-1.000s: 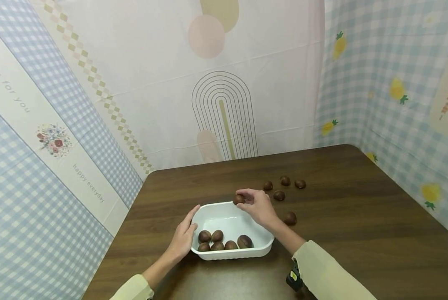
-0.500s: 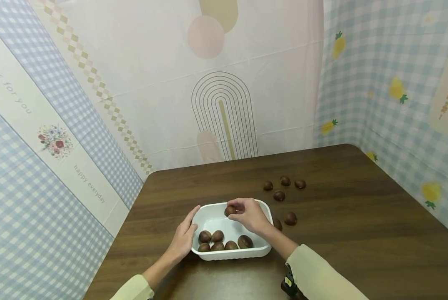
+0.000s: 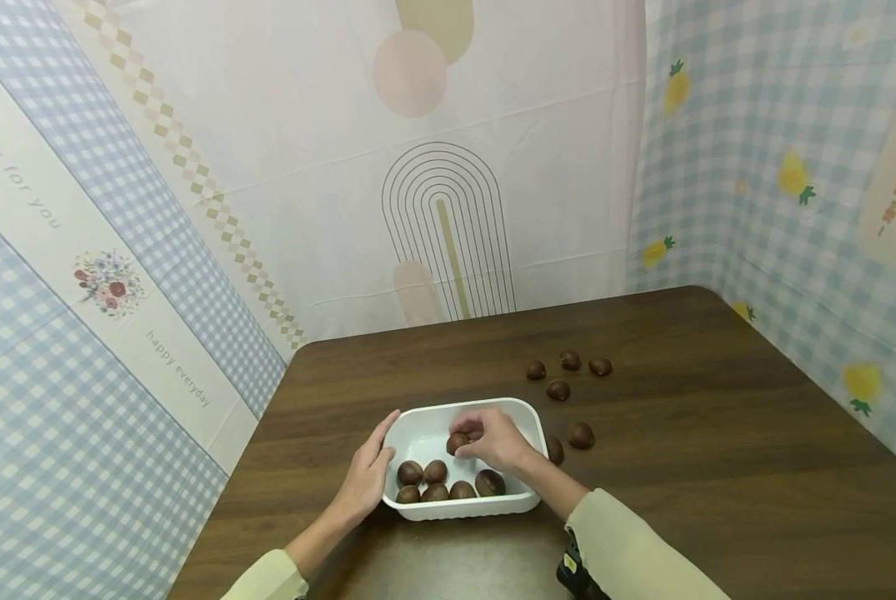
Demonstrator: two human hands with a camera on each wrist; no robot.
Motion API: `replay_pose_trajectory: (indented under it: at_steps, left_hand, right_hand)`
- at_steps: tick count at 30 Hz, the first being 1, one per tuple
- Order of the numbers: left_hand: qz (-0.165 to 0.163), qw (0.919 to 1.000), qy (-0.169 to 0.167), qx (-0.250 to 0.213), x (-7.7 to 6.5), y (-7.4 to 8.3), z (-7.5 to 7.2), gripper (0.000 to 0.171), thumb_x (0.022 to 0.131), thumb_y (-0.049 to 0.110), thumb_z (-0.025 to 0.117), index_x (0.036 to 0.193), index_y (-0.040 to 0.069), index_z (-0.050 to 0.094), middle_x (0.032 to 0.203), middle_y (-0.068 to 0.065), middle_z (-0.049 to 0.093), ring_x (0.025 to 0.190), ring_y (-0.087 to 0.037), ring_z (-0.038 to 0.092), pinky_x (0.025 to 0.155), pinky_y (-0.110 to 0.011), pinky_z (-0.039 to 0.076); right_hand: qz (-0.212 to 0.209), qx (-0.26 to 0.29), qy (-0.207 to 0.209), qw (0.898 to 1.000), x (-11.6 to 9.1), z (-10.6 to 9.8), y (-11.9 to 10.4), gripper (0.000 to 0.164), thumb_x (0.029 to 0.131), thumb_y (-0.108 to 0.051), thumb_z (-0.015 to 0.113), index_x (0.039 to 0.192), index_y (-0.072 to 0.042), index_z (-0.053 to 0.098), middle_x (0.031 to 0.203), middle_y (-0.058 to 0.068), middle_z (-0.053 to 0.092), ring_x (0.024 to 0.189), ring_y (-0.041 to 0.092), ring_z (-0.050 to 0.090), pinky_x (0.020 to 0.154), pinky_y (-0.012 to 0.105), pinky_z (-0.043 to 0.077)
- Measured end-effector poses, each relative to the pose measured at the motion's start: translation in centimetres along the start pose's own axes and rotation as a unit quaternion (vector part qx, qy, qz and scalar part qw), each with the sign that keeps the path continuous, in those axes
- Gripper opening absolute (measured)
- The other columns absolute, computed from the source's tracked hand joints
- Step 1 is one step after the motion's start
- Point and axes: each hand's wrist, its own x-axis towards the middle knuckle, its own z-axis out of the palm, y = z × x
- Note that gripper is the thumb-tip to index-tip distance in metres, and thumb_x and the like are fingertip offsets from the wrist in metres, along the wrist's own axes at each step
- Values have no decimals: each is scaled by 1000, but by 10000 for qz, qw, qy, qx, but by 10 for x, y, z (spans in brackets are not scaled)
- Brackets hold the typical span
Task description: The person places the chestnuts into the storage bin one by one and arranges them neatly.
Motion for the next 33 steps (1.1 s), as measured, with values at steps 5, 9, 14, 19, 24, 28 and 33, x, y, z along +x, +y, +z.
replay_pose_trajectory:
  at_steps: [5,9,14,19,24,28,33]
  left_hand:
    - [-16,10000,20,37,0,1,0,59,101,-6,42,160,3,44,158,-18,51,141,-37,52,115,-56,41]
    - [-23,10000,16,25,0,0,-1,59,101,-6,42,160,3,44,159,-18,51,141,-37,52,115,-57,41]
    - [-40,10000,18,4,0,-1,0,60,102,-6,43,160,5,45,158,-18,51,140,-37,53,115,-56,41]
    - [-53,10000,13,1,-1,-1,0,60,101,-6,43,160,5,45,158,-19,51,140,-37,53,115,-56,41]
    - [-48,10000,23,28,-1,-1,0,60,101,-6,43,160,6,46,158,-18,51,140,-36,53,115,-56,41]
    - [-37,10000,18,23,-1,0,0,60,101,-6,43,160,7,46,158,-17,52,140,-35,53,114,-56,41]
    - [-18,10000,9,-22,0,-1,0,60,101,-6,43,160,6,45,158,-18,51,140,-36,53,114,-56,41]
  right_hand:
    - [102,-7,-302,9995,0,0,1,32,81,14,81,112,14,72,109,22,76,106,32,73,92,37,60]
    - [46,-181,-546,9983,1,0,4,31,81,13,81,110,13,72,106,18,77,101,23,72,88,29,58]
    - [80,-303,-666,9973,1,2,6,31,78,14,82,108,11,73,106,18,77,102,26,72,90,33,58]
    - [26,-385,-761,9964,-1,4,7,32,78,16,81,108,11,74,105,19,78,103,30,73,92,36,59]
    - [-111,-390,-913,9950,-3,3,4,33,78,17,80,110,13,73,107,21,77,107,33,74,95,38,59]
    - [-172,-405,-1114,9928,-3,0,3,33,81,17,78,113,15,72,111,23,76,111,37,73,95,37,59]
    - [-110,-476,-1362,9895,-4,-4,-1,31,86,16,75,116,15,71,115,24,75,115,38,71,97,35,58]
